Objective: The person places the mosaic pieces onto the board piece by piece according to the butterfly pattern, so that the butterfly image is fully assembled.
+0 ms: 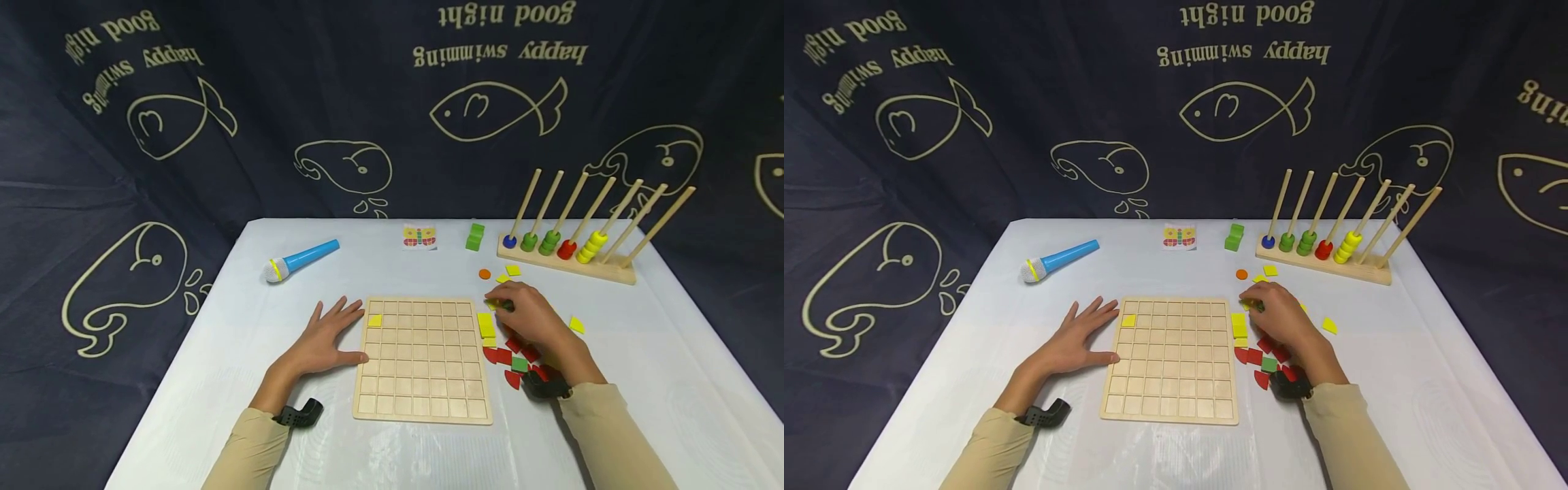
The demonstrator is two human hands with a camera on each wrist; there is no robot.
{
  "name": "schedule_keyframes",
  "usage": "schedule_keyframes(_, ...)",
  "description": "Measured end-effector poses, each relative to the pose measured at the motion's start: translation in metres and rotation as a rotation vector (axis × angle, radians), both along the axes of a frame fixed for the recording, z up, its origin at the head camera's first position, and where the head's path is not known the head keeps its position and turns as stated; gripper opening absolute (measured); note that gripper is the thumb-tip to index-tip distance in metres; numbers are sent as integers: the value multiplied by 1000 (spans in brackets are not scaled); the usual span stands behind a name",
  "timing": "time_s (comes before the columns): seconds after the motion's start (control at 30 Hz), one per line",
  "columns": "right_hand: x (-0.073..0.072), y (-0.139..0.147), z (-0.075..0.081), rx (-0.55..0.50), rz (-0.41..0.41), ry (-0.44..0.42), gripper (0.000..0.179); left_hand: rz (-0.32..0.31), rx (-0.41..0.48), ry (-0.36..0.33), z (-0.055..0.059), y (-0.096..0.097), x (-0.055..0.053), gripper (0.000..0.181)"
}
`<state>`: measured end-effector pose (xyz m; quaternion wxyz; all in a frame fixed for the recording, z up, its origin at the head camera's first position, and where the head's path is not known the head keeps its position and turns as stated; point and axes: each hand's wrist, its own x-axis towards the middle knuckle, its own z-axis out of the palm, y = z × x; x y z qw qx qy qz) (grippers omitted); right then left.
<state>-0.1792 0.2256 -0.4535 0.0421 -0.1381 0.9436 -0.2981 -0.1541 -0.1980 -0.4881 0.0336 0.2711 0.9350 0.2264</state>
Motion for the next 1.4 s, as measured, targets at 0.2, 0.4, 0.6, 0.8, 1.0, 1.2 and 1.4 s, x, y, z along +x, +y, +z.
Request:
schedule_keyframes(0.2, -4, 6, -7, 38, 10, 8, 29, 1, -2, 0, 0, 0, 0, 93)
schedule_keyframes(0.4, -6, 8, -9, 50, 11, 14, 28, 2, 3, -4, 2, 1, 0, 93)
schedule_keyframes(0.6, -8, 9, -8, 31, 19, 20, 33, 4, 2, -2, 3, 2, 0, 92)
schedule_keyframes(0.8, -6, 0, -7, -21, 34, 55, 33, 12, -4, -12, 1, 1, 0, 92)
schedule_keyframes(1.0, -7, -13, -7, -34, 69, 78, 33, 12, -5, -16, -1, 0, 0, 92)
schedule_keyframes(1.2, -9, -30, -6, -53, 108, 75, 34, 13, -6, -22, -2, 0, 0, 92)
schedule_keyframes(1.4, -11, -49, -4, -72, 157, 75, 33, 11, -4, -15, -1, 0, 0, 92)
